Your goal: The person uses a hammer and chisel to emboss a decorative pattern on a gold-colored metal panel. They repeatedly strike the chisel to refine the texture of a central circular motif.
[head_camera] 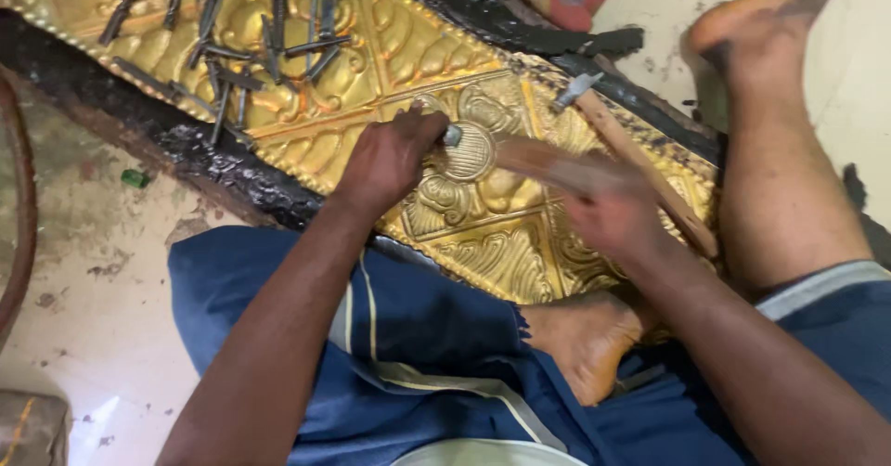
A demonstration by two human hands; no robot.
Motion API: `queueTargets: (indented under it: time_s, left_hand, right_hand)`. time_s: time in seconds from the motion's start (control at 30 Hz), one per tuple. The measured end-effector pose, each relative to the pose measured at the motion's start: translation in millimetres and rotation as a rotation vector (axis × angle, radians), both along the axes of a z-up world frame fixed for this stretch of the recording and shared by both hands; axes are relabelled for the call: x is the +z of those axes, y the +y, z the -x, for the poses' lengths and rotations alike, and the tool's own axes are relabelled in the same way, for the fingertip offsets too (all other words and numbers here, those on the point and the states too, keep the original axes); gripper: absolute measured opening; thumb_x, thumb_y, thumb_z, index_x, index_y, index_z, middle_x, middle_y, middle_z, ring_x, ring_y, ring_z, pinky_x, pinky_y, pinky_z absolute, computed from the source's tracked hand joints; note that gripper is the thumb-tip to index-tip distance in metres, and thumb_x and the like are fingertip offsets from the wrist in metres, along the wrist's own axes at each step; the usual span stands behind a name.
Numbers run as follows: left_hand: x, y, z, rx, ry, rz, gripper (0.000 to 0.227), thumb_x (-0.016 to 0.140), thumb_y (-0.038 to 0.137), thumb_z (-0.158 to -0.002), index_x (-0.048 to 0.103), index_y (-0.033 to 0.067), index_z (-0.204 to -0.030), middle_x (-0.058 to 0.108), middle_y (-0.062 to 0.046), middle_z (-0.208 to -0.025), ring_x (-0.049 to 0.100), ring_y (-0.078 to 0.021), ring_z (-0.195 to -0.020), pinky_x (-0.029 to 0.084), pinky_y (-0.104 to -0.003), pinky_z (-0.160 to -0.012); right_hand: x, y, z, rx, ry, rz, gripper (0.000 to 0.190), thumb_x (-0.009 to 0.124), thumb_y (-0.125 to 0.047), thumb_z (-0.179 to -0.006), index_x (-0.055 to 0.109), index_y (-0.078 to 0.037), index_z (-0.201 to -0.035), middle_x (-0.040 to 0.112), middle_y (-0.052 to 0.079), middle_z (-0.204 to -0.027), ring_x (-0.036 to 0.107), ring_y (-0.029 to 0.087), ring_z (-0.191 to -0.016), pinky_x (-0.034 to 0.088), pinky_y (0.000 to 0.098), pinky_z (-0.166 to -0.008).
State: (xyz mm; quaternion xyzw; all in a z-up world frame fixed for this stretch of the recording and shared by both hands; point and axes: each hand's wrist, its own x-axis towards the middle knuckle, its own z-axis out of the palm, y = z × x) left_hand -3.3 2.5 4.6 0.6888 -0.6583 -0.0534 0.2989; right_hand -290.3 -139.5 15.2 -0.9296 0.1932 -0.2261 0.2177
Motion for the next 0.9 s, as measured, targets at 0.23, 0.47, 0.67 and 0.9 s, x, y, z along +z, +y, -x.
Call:
queueTargets:
  time_s: [0.23,0.47,0.67,0.9]
  left_hand:
    - [-13.5,14.9,-3.6,-0.043,-0.003,-0.085,0.038,0.056,-0.001,-0.088,0.065,0.013,-0.122,0.073,-0.018,-0.105,0.07,-0.0386,-0.092,0.054,-0.049,-0.073]
    - [-12.9,-3.7,-30.7,-0.162,0.009,-0.119,0.04,0.063,0.0,-0.087,0.069,0.0155,-0.122,0.077,-0.008,-0.102,0.072,-0.0333,-0.089,0.054,-0.047,-0.071]
    - [-12.6,-8.3,-36.5,-0.17,0.044,-0.202,0.038,0.068,0.006,-0.087,0.072,0.0219,-0.122,0.077,-0.007,-0.097,0.073,-0.0298,-0.086,0.057,-0.045,-0.077]
    - [-15.3,-5.2,-46.5,-0.256,-0.035,-0.234,0.036,0.062,-0.004,-0.103,0.07,0.0187,-0.13,0.077,-0.011,-0.102,0.071,-0.0346,-0.086,0.055,-0.048,-0.084]
  right_hand:
    - [-5.7,24.3,3.9,-0.044,0.23,0.071,0.021,0.074,-0.015,-0.086,0.063,-0.004,-0.1,0.066,0.015,-0.076,0.067,0.036,-0.068,0.053,0.0453,-0.063]
    - [10.6,10.9,-4.0,-0.1,0.142,-0.006,0.011,0.068,-0.008,-0.088,0.066,0.001,-0.095,0.069,0.011,-0.076,0.068,0.028,-0.066,0.054,0.0385,-0.061]
    - [10.9,18.9,-6.0,-0.031,-0.195,-0.324,0.028,0.058,-0.026,-0.103,0.068,0.0,-0.102,0.067,0.018,-0.088,0.067,0.031,-0.078,0.054,0.0381,-0.069]
    - [-22.0,42.9,5.1,-0.006,-0.318,-0.033,0.046,0.046,-0.039,-0.109,0.062,0.001,-0.123,0.069,0.017,-0.103,0.07,0.03,-0.088,0.056,0.0371,-0.076]
